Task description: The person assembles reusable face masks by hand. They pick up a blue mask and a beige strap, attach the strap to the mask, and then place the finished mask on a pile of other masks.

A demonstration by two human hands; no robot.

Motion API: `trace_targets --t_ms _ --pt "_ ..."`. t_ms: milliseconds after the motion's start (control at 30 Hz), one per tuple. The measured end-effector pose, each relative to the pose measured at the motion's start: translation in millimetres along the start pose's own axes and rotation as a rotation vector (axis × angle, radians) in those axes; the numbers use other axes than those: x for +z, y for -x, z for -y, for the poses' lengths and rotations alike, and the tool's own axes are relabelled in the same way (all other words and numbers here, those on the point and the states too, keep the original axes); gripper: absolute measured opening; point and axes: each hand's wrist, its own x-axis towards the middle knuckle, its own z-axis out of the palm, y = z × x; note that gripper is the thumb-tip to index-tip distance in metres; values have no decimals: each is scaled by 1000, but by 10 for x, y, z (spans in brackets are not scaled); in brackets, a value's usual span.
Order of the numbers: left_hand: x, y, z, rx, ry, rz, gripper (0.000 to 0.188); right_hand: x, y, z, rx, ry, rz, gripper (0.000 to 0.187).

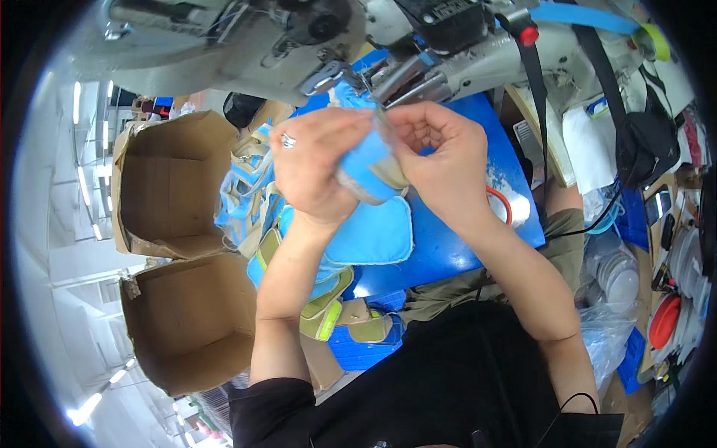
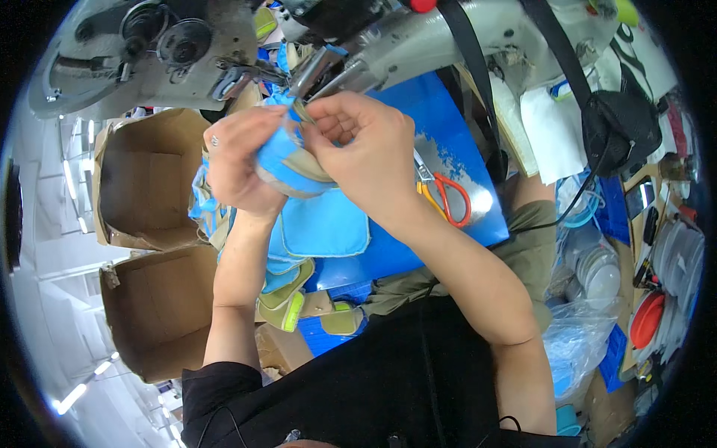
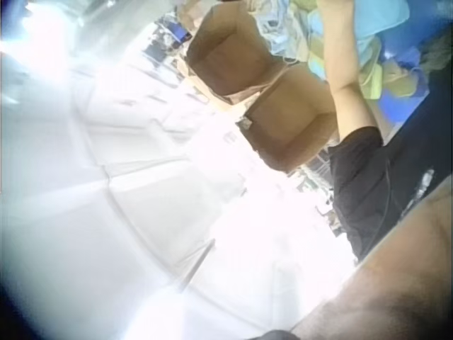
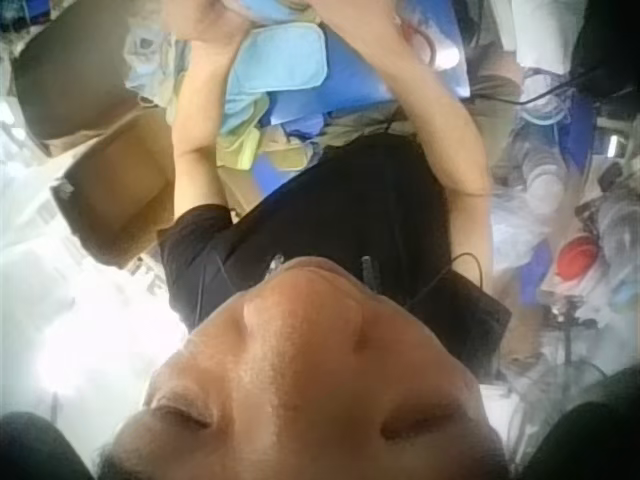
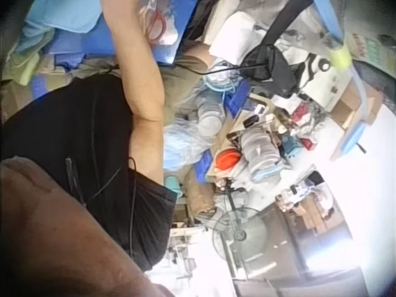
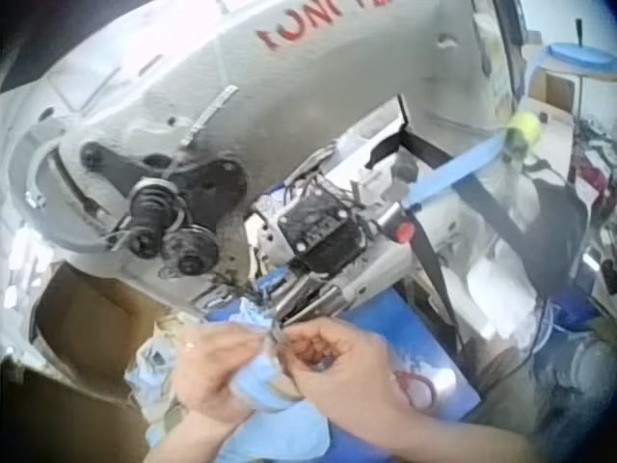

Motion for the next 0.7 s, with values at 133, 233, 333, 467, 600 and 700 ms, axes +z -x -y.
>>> trace_targets --t_ms 133,233,333,467,600,700 --pt "103 41 1 -80 153 -202 21 -12 13 -72 -32 -11 -18 22" --pt "32 62 -61 71 -13 -72 20 -56 46 -129 -75 53 -8 22" --pt "6 55 -100 160 -137 18 22 -72 84 -185 -41 38 33 23" --pt "29 52 -132 141 -156 34 20 -138 83 -200 -14 -12 66 25" --pt "33 32 -105 153 -171 36 20 -218 88 -69 127 -62 128 23" --pt "20 17 -63 120 -148 20 22 -227 53 115 232 -100 181 20"
